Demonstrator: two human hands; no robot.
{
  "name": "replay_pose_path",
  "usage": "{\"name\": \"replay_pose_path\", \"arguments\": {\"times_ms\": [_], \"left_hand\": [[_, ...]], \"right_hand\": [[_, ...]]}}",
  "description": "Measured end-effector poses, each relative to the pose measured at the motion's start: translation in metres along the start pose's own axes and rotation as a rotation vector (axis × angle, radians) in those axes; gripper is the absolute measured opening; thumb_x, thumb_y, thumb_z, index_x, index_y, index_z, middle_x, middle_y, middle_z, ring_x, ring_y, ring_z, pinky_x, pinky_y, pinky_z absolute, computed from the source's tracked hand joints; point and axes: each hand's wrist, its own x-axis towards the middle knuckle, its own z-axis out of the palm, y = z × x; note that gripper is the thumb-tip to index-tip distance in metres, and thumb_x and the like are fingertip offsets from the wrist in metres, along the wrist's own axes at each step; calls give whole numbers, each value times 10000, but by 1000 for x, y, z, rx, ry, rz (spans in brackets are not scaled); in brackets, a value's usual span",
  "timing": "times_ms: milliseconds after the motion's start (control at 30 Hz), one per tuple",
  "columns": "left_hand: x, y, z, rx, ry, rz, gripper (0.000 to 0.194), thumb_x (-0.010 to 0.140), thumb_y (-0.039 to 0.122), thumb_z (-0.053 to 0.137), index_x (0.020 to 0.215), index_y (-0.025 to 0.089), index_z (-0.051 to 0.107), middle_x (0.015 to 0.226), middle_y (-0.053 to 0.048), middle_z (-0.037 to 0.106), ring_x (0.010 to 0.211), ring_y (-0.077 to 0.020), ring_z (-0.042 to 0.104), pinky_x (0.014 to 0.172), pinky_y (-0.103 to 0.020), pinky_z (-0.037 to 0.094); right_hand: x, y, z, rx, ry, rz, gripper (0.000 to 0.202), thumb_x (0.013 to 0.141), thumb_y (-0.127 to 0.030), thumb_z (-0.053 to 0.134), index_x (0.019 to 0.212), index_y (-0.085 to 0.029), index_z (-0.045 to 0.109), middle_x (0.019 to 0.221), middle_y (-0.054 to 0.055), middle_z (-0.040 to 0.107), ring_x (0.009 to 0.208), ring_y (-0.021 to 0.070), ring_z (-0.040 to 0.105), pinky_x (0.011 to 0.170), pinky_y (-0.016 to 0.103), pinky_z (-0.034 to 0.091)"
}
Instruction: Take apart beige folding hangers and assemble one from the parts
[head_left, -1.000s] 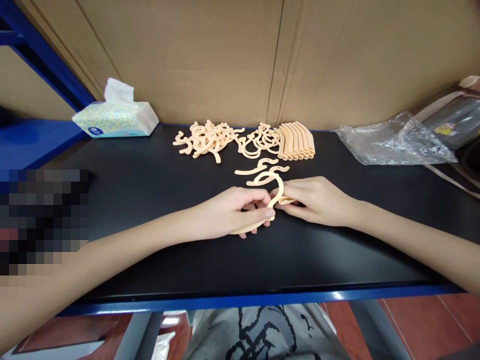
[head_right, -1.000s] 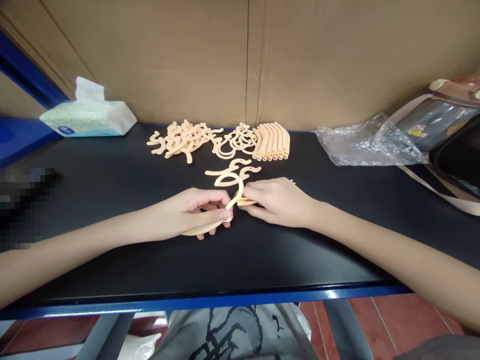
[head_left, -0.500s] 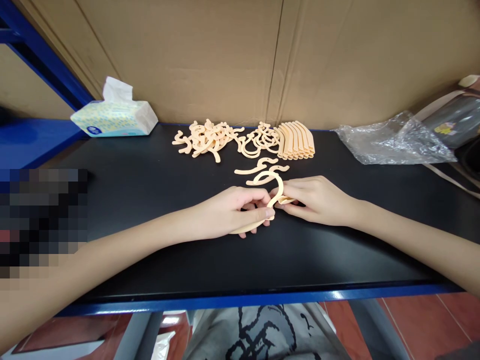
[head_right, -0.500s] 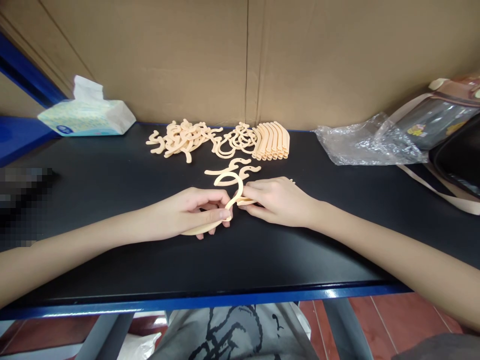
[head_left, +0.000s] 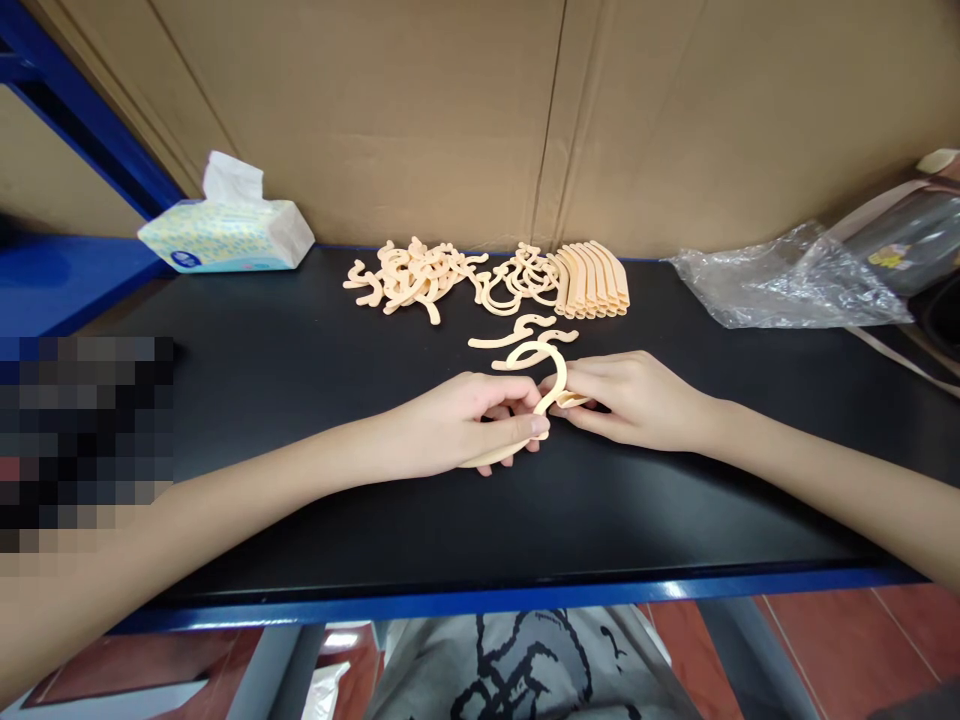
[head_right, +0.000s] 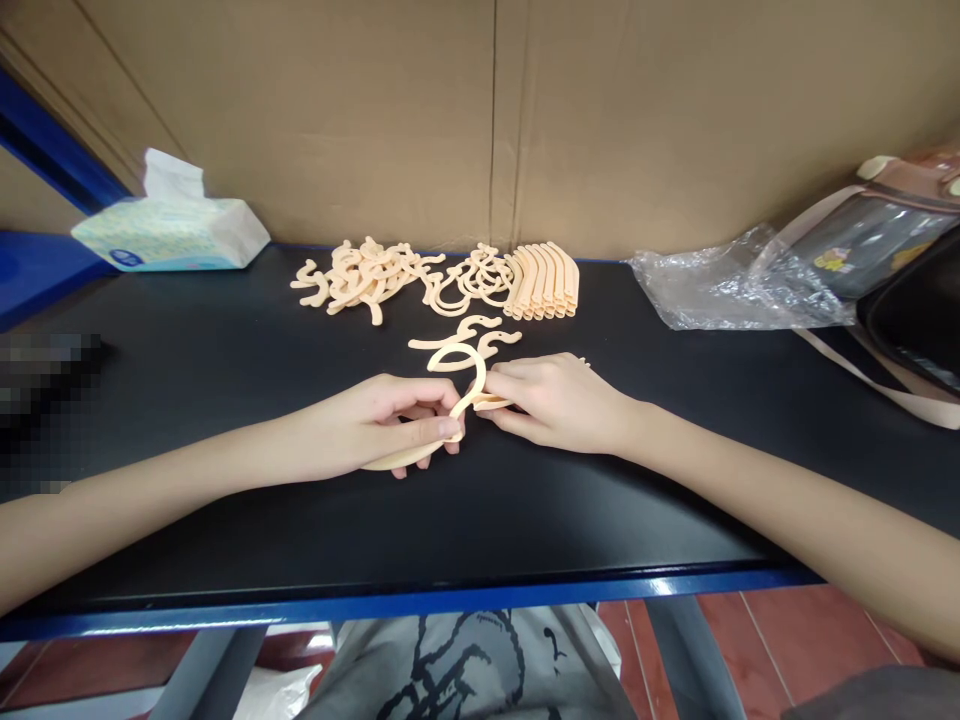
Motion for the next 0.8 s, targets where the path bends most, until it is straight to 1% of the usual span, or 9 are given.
{"name": "replay_pose_path", "arguments": {"times_ms": [367, 800], "left_hand": [[-1, 0, 0, -6, -1, 11, 266, 865, 403, 528, 840, 139, 530, 822, 2, 594, 631, -69, 537, 492, -146, 490], [1, 0, 1, 19, 4, 7, 253, 866, 399, 521, 845, 147, 530, 839, -6, 606, 641, -80, 548, 488, -151, 492]], "right_hand": [[-1, 0, 1, 6, -7, 5, 244, 945, -303, 377, 943, -166, 579, 806, 34, 613, 684, 123, 553, 599, 224, 376], [0, 0, 0, 11, -12, 13, 239, 942, -302, 387, 955, -170, 586, 812, 31, 617, 691, 122, 560, 598, 225, 380]]}}
